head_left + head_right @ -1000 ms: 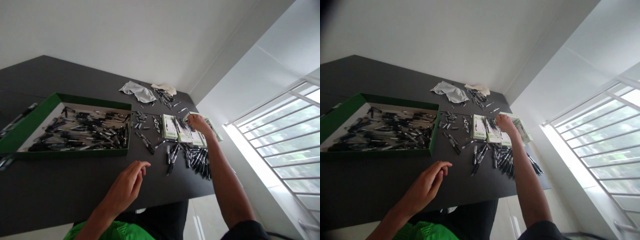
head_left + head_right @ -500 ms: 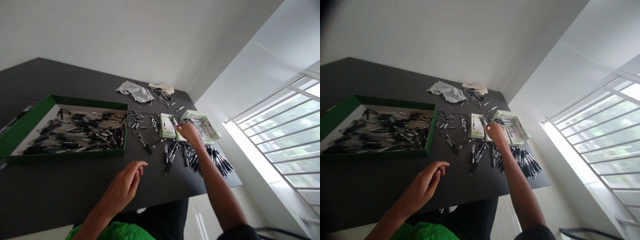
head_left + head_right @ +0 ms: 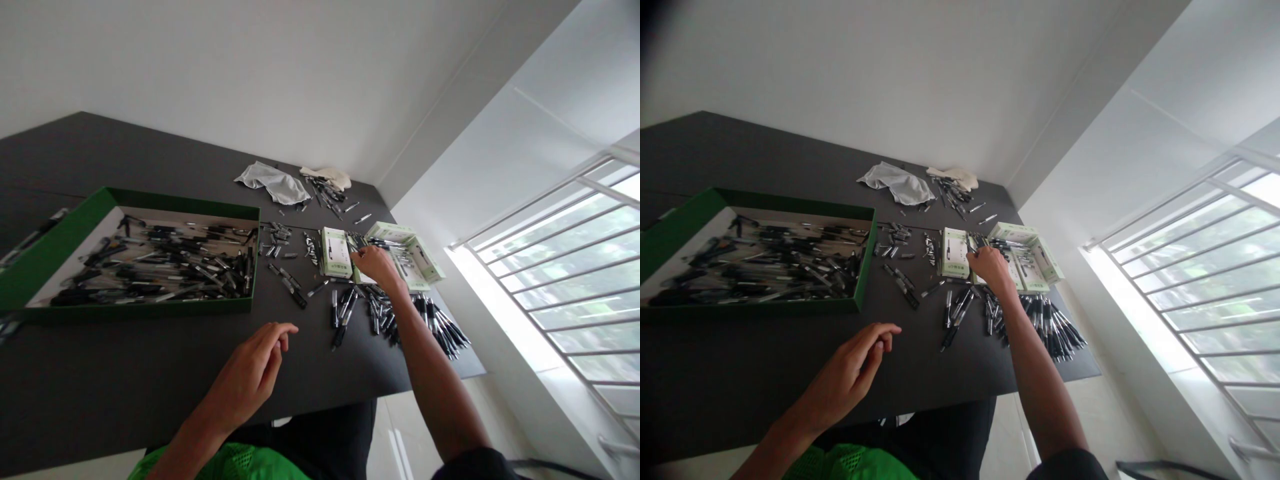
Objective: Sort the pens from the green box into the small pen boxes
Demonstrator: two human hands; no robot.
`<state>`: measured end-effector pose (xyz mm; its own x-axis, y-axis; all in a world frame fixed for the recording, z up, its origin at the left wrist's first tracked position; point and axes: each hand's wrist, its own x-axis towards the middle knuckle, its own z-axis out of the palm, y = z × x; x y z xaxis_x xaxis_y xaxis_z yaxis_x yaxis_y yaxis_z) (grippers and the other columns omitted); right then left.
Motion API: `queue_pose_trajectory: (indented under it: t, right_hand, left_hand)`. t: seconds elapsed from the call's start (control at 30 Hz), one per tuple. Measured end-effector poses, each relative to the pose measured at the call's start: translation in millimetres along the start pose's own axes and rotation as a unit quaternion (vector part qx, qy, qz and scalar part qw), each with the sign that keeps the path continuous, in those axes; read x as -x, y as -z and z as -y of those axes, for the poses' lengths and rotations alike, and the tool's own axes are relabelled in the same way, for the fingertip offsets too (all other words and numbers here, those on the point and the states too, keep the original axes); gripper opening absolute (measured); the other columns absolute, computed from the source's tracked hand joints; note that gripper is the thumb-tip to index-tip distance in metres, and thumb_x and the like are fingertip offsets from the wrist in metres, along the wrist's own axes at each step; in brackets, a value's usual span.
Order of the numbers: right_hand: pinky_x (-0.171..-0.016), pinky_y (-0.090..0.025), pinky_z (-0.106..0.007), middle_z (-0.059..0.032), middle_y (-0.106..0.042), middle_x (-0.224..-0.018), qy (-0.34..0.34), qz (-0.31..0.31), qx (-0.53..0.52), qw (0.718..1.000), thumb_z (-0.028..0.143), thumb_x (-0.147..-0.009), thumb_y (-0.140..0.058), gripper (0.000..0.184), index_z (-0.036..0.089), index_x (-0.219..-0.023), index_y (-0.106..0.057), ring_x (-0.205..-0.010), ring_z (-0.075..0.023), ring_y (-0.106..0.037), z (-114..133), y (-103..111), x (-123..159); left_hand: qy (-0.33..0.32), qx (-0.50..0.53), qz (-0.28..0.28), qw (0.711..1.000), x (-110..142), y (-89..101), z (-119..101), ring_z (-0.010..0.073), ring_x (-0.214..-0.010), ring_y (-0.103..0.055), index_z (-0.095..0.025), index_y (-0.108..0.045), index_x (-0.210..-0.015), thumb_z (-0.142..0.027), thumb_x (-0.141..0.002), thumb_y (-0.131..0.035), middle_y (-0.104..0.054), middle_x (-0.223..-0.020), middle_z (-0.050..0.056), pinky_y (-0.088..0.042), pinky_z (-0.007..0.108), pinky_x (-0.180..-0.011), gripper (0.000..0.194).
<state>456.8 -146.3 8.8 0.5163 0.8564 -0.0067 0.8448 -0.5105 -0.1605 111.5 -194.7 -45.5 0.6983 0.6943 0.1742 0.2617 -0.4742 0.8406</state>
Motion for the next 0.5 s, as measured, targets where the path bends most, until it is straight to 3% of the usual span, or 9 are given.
queue_pose_trajectory:
  t: [0.13, 0.23, 0.3, 0.37, 0.43, 0.5]
  right_hand:
    - [-0.074, -0.044, -0.030, -0.0180, -0.074, -0.082, 0.048, -0.028, -0.054, 0.997, 0.029, -0.102, -0.037, 0.044, 0.016, -0.077, -0.070, -0.085, -0.0247, -0.070, 2, 11, 2]
    - [-0.073, -0.046, -0.029, -0.0095, -0.071, -0.076, 0.111, -0.009, -0.109, 0.988, 0.036, -0.106, -0.031, 0.044, 0.018, -0.089, -0.066, -0.074, -0.0194, -0.066, 8, 12, 10]
    - [-0.074, -0.047, -0.027, -0.0039, -0.070, -0.078, 0.169, 0.020, -0.193, 0.966, 0.038, -0.107, -0.029, 0.038, 0.019, -0.106, -0.062, -0.071, -0.0164, -0.063, 16, 9, 17]
    - [-0.073, -0.047, -0.027, -0.0005, -0.067, -0.081, 0.217, 0.038, -0.302, 0.928, 0.039, -0.106, -0.033, 0.030, 0.021, -0.113, -0.055, -0.070, -0.0146, -0.059, 26, 3, 23]
    - [-0.067, -0.045, -0.026, 0.0014, -0.061, -0.079, 0.225, 0.044, -0.386, 0.894, 0.041, -0.102, -0.042, 0.023, 0.022, -0.107, -0.055, -0.068, -0.0138, -0.053, 38, -3, 27]
    - [-0.061, -0.040, -0.024, 0.0034, -0.054, -0.074, 0.205, 0.057, -0.422, 0.881, 0.044, -0.099, -0.050, 0.022, 0.023, -0.098, -0.056, -0.065, -0.0130, -0.047, 50, -8, 31]
  left_hand:
    - [-0.005, 0.008, 0.000, 1.000, 0, 1.1, -1, 0.0169, -0.088, -0.068, -0.025, -0.059, -0.127, -0.018, -0.107, -0.038, -0.067, -0.098, 0.003, -0.054, 0.028, -0.086, 0.030]
    - [-0.008, 0.010, -0.002, 1.000, 0, 1.5, -2, 0.0167, -0.087, -0.068, -0.024, -0.059, -0.127, -0.014, -0.105, -0.039, -0.067, -0.097, 0.003, -0.053, 0.028, -0.086, 0.031]
    - [-0.008, 0.011, 0.000, 1.000, 0, 1.8, -2, 0.0166, -0.087, -0.068, -0.024, -0.059, -0.127, -0.013, -0.104, -0.039, -0.067, -0.097, 0.003, -0.053, 0.027, -0.086, 0.032]
    - [-0.008, 0.012, 0.002, 1.000, 0, 2.1, -2, 0.0166, -0.088, -0.067, -0.024, -0.059, -0.127, -0.013, -0.104, -0.040, -0.067, -0.097, 0.003, -0.053, 0.027, -0.086, 0.032]
    - [-0.008, 0.014, 0.003, 1.000, -1, 2.4, -3, 0.0166, -0.089, -0.067, -0.023, -0.059, -0.127, -0.012, -0.104, -0.039, -0.066, -0.098, 0.003, -0.052, 0.027, -0.087, 0.032]
    - [-0.006, 0.017, 0.003, 1.000, -1, 2.5, -3, 0.0165, -0.090, -0.067, -0.023, -0.058, -0.127, -0.013, -0.105, -0.038, -0.066, -0.098, 0.003, -0.052, 0.028, -0.087, 0.032]
